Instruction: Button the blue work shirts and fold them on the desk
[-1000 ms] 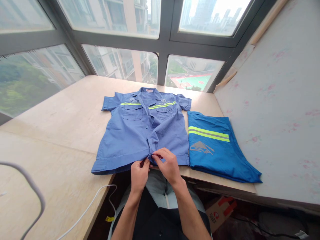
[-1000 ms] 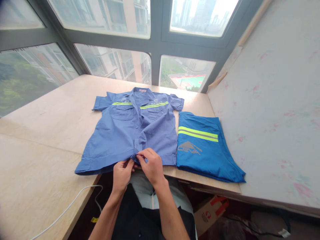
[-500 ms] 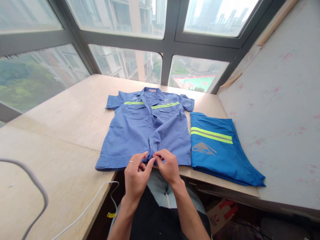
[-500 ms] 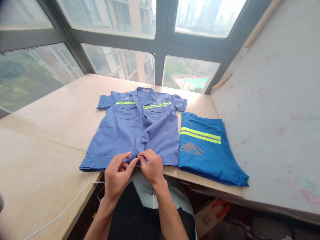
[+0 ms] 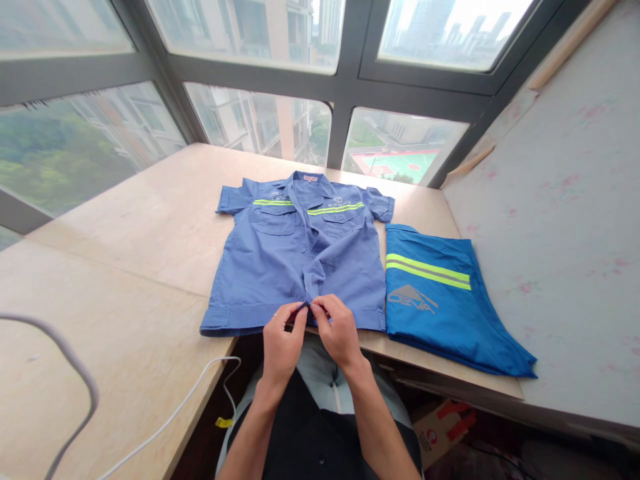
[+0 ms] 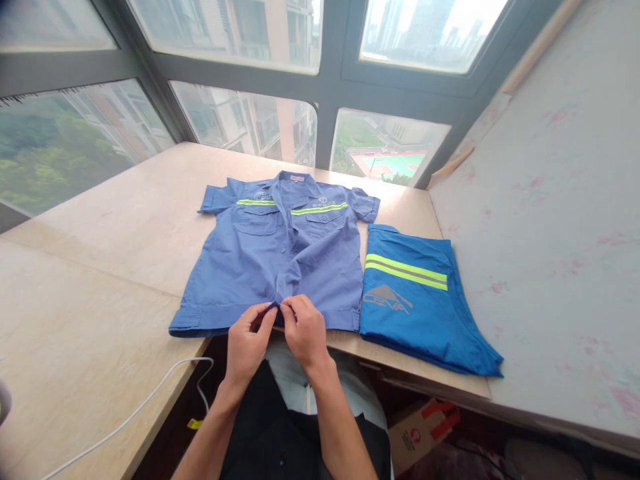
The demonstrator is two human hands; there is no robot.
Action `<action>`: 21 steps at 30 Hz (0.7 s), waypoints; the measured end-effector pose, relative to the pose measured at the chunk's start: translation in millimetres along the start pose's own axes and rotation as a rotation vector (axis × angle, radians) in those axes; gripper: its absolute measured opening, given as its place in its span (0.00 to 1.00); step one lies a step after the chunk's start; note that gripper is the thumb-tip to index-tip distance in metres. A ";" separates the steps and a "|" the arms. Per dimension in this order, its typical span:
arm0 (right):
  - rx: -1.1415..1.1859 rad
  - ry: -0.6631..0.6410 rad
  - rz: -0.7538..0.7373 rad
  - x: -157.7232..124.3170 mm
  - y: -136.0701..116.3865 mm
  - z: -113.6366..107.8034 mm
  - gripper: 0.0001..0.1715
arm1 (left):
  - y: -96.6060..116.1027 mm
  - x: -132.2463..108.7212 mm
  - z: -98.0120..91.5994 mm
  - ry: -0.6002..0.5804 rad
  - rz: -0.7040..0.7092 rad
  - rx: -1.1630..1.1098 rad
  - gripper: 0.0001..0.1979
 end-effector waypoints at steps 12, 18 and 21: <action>0.027 -0.025 0.010 -0.3 3.0 -3.4 0.11 | -6.4 -2.5 4.3 0.042 -0.013 -0.030 0.10; 0.078 -0.015 0.073 -0.2 4.8 -3.8 0.10 | -8.0 -1.7 5.4 0.014 -0.034 -0.057 0.11; 0.071 -0.004 0.067 -1.0 3.6 -3.3 0.10 | -8.6 -1.8 5.6 0.014 -0.046 -0.054 0.11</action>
Point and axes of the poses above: each hand's wrist, its own x-axis towards the middle knuckle, its own z-axis out of the palm, y = z × x, the point moved 3 cm from there along x, towards the middle knuckle, and after that the axes turned 7 degrees about -x, right-handed, at the moved point
